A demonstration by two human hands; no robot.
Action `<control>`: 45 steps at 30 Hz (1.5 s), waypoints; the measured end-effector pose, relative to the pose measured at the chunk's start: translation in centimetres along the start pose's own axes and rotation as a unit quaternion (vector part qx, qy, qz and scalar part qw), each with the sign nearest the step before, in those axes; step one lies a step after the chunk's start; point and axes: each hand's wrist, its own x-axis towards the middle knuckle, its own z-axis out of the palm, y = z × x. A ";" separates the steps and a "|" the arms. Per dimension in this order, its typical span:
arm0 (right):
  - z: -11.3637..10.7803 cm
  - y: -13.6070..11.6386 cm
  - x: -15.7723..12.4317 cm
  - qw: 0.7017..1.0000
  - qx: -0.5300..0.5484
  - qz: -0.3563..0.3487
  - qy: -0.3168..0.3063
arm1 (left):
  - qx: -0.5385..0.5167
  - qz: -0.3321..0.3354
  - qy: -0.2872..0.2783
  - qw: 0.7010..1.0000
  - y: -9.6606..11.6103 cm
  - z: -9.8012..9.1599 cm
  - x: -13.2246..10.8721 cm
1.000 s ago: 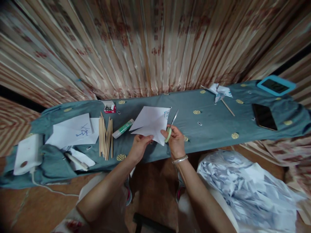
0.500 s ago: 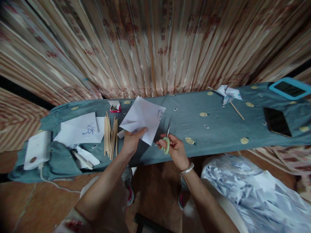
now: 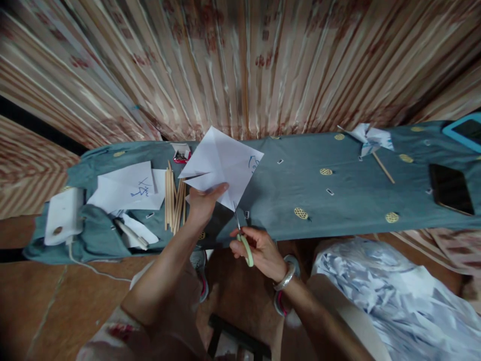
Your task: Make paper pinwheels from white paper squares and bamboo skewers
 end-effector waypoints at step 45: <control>-0.3 0.1 0.4 1.000 0.007 0.001 0.031 | -0.007 -0.003 -0.007 1.000 -0.1 0.3 -0.5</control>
